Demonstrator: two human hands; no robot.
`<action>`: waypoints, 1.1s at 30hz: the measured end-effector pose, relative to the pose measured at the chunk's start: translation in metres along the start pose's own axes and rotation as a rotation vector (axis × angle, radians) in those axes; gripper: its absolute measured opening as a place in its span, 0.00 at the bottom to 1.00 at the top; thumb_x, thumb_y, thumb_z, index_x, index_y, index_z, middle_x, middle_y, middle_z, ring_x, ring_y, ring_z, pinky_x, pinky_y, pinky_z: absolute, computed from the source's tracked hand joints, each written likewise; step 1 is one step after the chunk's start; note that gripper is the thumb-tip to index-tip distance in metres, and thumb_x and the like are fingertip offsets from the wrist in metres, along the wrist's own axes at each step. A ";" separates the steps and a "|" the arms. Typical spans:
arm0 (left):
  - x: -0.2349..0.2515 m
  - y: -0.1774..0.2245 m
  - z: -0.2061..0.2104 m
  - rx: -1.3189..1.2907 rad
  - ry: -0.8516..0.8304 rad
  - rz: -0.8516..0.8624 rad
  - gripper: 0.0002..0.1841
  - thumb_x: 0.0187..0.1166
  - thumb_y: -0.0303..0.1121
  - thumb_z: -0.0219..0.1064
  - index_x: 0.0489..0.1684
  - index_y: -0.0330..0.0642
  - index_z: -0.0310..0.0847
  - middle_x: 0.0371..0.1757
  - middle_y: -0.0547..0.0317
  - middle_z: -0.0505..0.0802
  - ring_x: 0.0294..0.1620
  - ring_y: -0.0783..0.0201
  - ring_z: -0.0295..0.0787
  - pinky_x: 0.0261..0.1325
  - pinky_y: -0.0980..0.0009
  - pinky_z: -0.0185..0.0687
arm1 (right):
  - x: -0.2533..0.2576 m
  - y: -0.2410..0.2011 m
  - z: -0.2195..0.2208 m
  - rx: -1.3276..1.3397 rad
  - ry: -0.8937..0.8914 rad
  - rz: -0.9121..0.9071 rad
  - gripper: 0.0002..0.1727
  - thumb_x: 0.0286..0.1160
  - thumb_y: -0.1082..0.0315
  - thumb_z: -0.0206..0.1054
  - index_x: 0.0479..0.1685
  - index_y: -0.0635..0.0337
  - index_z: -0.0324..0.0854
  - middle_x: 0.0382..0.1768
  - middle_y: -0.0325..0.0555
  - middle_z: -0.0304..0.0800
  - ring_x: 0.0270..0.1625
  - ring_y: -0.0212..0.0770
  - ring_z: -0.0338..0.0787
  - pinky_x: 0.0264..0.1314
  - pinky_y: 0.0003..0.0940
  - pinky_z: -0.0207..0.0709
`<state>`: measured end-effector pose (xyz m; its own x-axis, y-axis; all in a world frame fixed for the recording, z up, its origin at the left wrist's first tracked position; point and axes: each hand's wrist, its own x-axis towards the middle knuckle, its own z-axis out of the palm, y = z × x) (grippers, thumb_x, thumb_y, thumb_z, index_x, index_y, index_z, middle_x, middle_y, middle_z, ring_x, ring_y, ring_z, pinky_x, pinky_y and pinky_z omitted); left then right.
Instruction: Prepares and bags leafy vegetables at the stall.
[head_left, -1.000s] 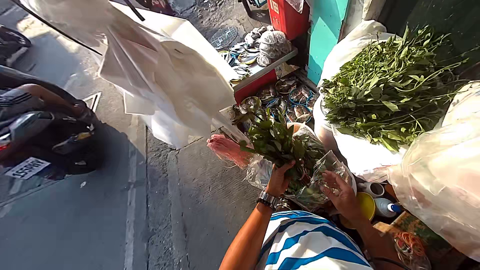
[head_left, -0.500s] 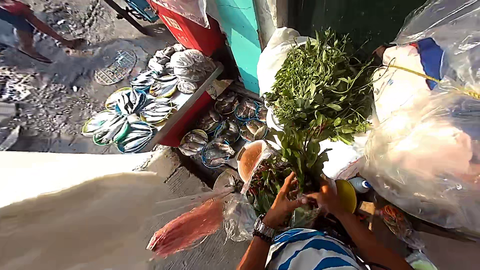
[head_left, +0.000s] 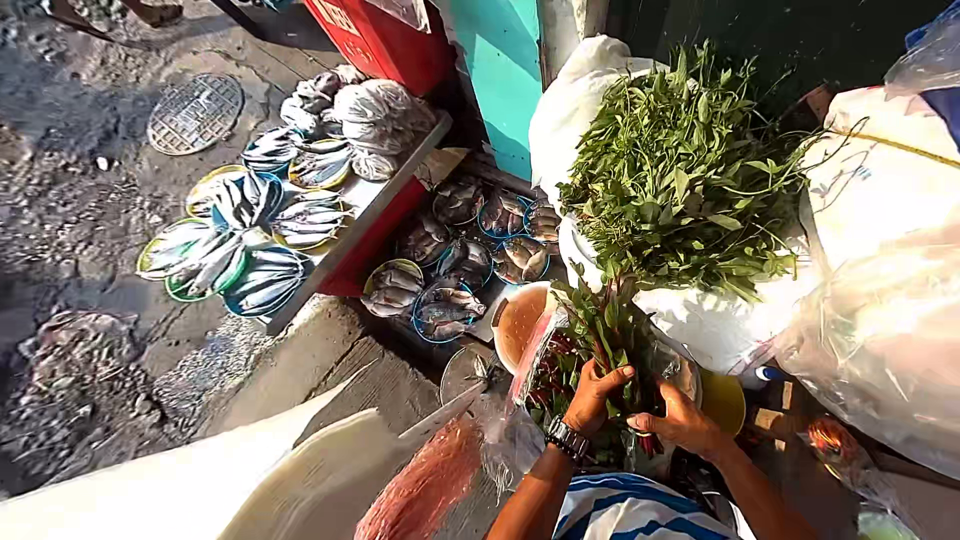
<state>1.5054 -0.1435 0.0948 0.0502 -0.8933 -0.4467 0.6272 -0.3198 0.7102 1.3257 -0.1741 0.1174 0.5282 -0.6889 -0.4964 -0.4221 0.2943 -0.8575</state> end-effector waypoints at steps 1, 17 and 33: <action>0.003 0.001 -0.003 -0.027 0.065 0.006 0.25 0.66 0.29 0.74 0.62 0.31 0.73 0.45 0.53 0.93 0.45 0.65 0.93 0.55 0.65 0.90 | -0.001 0.004 -0.002 -0.012 0.010 0.049 0.57 0.53 0.47 0.83 0.86 0.65 0.62 0.69 0.54 0.85 0.66 0.42 0.89 0.69 0.39 0.85; 0.060 0.071 0.057 0.217 -0.060 0.327 0.33 0.59 0.24 0.74 0.68 0.29 0.66 0.51 0.54 0.92 0.52 0.66 0.92 0.58 0.65 0.91 | -0.077 0.022 0.007 0.053 0.598 0.025 0.44 0.69 0.59 0.77 0.84 0.73 0.64 0.68 0.65 0.85 0.66 0.54 0.89 0.68 0.47 0.83; 0.054 0.042 0.033 1.240 -0.876 0.348 0.21 0.74 0.46 0.73 0.49 0.34 0.91 0.54 0.46 0.94 0.60 0.57 0.91 0.68 0.57 0.84 | -0.134 0.063 0.022 0.195 0.791 -0.078 0.44 0.51 0.71 0.84 0.77 0.70 0.72 0.62 0.55 0.89 0.65 0.38 0.89 0.73 0.38 0.81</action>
<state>1.5085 -0.2152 0.1188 -0.6784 -0.7336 -0.0390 -0.3516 0.2775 0.8941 1.2444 -0.0485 0.1267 -0.1559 -0.9545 -0.2542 -0.2315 0.2855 -0.9300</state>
